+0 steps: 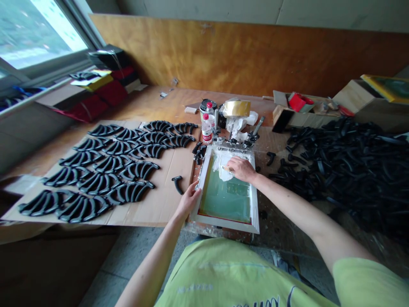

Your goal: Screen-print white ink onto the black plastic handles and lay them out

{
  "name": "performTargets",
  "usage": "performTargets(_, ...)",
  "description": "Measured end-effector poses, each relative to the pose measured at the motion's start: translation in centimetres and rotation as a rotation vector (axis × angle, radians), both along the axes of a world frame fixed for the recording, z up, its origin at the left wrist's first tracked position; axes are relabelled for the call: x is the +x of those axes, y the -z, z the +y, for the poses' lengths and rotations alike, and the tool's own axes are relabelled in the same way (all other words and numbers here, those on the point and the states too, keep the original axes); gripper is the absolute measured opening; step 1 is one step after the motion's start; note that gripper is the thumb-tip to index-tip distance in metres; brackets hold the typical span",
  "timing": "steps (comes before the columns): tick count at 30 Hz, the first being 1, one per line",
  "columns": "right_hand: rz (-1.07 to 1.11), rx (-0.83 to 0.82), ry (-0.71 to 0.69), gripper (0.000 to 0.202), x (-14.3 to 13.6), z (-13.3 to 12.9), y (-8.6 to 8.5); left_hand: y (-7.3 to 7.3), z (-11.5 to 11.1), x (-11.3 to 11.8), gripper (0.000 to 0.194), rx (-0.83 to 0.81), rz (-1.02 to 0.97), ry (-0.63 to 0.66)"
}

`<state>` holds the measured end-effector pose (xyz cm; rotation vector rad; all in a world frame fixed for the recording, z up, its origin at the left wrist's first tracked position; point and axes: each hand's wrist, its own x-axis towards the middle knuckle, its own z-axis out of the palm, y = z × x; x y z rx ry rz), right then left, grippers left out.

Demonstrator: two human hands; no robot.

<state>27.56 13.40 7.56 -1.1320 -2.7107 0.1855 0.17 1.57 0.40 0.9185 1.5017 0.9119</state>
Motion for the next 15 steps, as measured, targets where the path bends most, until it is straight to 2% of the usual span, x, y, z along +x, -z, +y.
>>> performTargets(4,0.013,0.0,-0.067,0.019,0.6,-1.8,1.1,0.4,0.1,0.0,0.079,0.011,-0.011,0.021)
performTargets(7,0.082,-0.055,-0.051,0.014,0.6,-1.1,0.1,-0.7,0.1,0.0,0.083,0.011,-0.03,0.037)
performTargets(9,0.132,-0.071,0.051,0.019,-0.1,0.9,-1.3,-2.5,0.1,-0.1,0.088,0.001,-0.054,0.059)
performTargets(11,0.147,-0.055,0.19,0.042,-0.8,3.6,-2.9,-4.9,0.1,-0.3,0.088,0.007,-0.071,0.069)
performTargets(13,0.159,-0.006,0.307,0.057,-0.4,6.0,-4.3,-7.6,0.4,-0.5,0.076,0.036,-0.079,0.057)
performTargets(15,0.217,0.064,0.427,0.054,1.5,7.5,-5.2,-10.0,1.1,-0.5,0.065,0.071,-0.094,0.029)
